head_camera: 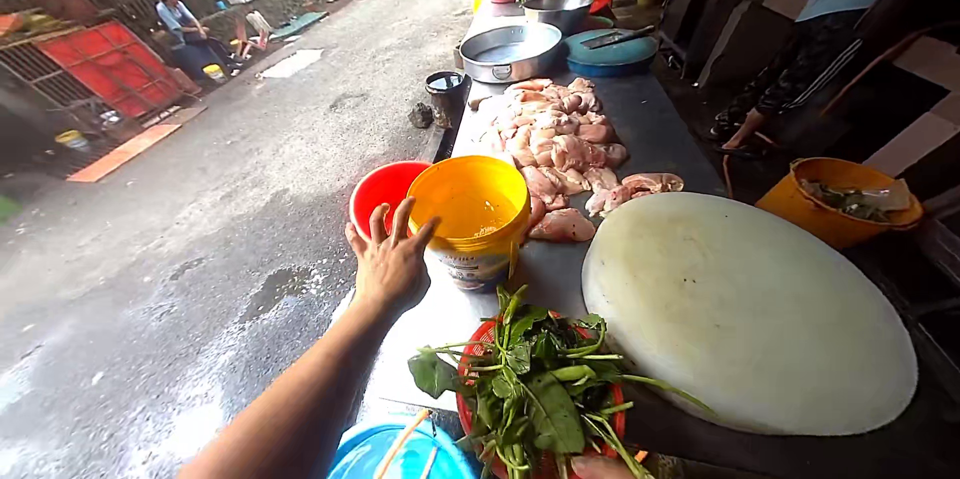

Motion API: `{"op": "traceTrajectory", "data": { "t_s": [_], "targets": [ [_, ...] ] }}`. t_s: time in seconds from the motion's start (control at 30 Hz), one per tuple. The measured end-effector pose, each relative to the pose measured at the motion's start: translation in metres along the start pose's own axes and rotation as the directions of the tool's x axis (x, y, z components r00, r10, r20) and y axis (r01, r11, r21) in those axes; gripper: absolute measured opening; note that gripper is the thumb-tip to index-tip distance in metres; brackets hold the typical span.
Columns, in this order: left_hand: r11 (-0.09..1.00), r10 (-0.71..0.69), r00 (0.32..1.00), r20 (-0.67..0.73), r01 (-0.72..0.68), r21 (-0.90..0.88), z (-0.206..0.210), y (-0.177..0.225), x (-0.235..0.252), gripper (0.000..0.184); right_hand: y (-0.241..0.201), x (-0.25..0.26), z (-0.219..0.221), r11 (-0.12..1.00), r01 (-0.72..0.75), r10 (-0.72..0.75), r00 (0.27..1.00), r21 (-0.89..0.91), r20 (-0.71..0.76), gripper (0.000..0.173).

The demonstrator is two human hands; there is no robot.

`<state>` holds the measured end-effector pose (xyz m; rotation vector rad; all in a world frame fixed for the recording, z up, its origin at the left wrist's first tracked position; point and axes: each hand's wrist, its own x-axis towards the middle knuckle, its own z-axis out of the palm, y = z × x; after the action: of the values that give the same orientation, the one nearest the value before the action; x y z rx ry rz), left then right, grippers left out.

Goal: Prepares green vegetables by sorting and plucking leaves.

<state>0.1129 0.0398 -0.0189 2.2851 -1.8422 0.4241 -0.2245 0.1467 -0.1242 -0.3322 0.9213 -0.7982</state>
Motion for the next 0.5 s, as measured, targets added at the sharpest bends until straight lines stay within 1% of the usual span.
{"op": "traceTrajectory", "data": {
  "t_s": [0.03, 0.07, 0.1, 0.13, 0.17, 0.2, 0.23, 0.27, 0.3, 0.33, 0.37, 0.43, 0.47, 0.5],
  "targets": [
    [0.998, -0.032, 0.998, -0.06, 0.029, -0.057, -0.007, 0.003, -0.001, 0.057, 0.004, 0.006, 0.006, 0.999, -0.026, 0.026, 1.0, 0.019, -0.006, 0.016],
    [0.992, -0.038, 0.989, -0.141, 0.021, -0.121, -0.013, 0.008, -0.007, 0.054, 0.008, 0.013, 0.012, 0.998, -0.048, 0.048, 0.999, 0.049, -0.002, 0.018],
    [0.982, -0.012, 0.978, -0.208, -0.028, -0.187, -0.018, 0.016, -0.018, 0.048, 0.012, 0.02, 0.017, 0.995, -0.058, 0.058, 0.998, 0.079, 0.001, 0.02],
    [0.962, 0.045, 0.97, -0.238, -0.106, -0.251, -0.021, 0.025, -0.033, 0.041, 0.014, 0.026, 0.022, 0.993, -0.067, 0.068, 0.998, 0.096, -0.001, 0.023],
    [0.933, 0.113, 0.97, -0.216, -0.178, -0.314, -0.019, 0.036, -0.049, 0.036, 0.013, 0.03, 0.028, 0.994, -0.07, 0.072, 0.997, 0.084, -0.022, 0.027],
    [0.909, 0.185, 0.977, -0.106, -0.211, -0.36, -0.015, 0.046, -0.065, 0.036, 0.011, 0.032, 0.036, 0.996, -0.072, 0.075, 0.995, 0.054, -0.06, 0.032],
    [0.905, 0.248, 0.964, 0.093, -0.196, -0.376, -0.01, 0.055, -0.078, 0.042, 0.009, 0.033, 0.042, 0.997, -0.081, 0.081, 0.993, 0.005, -0.085, 0.04],
    [0.912, 0.284, 0.905, 0.316, -0.154, -0.379, -0.004, 0.062, -0.084, 0.055, 0.008, 0.034, 0.046, 0.993, -0.096, 0.089, 0.99, -0.066, -0.105, 0.044],
    [0.914, 0.295, 0.83, 0.473, -0.102, -0.393, 0.005, 0.066, -0.085, 0.064, 0.008, 0.034, 0.048, 0.982, -0.123, 0.108, 0.988, -0.14, -0.111, 0.045],
    [0.902, 0.297, 0.8, 0.522, -0.056, -0.428, 0.017, 0.066, -0.084, 0.063, 0.008, 0.032, 0.046, 0.966, -0.157, 0.141, 0.986, -0.204, -0.09, 0.043],
    [0.874, 0.296, 0.822, 0.486, -0.028, -0.486, 0.031, 0.063, -0.082, 0.052, 0.007, 0.031, 0.043, 0.945, -0.191, 0.186, 0.982, -0.264, -0.047, 0.043],
    [0.771, 0.291, 0.881, 0.373, 0.014, -0.637, 0.046, 0.053, -0.07, 0.029, 0.002, 0.028, 0.031, 0.887, -0.244, 0.281, 0.959, -0.393, 0.04, 0.046],
    [0.716, 0.28, 0.904, 0.323, 0.028, -0.698, 0.048, 0.048, -0.061, 0.022, -0.002, 0.025, 0.025, 0.849, -0.265, 0.328, 0.942, -0.458, 0.063, 0.045],
    [0.677, 0.264, 0.915, 0.305, 0.049, -0.734, 0.049, 0.043, -0.051, 0.019, -0.007, 0.021, 0.019, 0.804, -0.282, 0.368, 0.927, -0.523, 0.067, 0.039]
  ]
}}
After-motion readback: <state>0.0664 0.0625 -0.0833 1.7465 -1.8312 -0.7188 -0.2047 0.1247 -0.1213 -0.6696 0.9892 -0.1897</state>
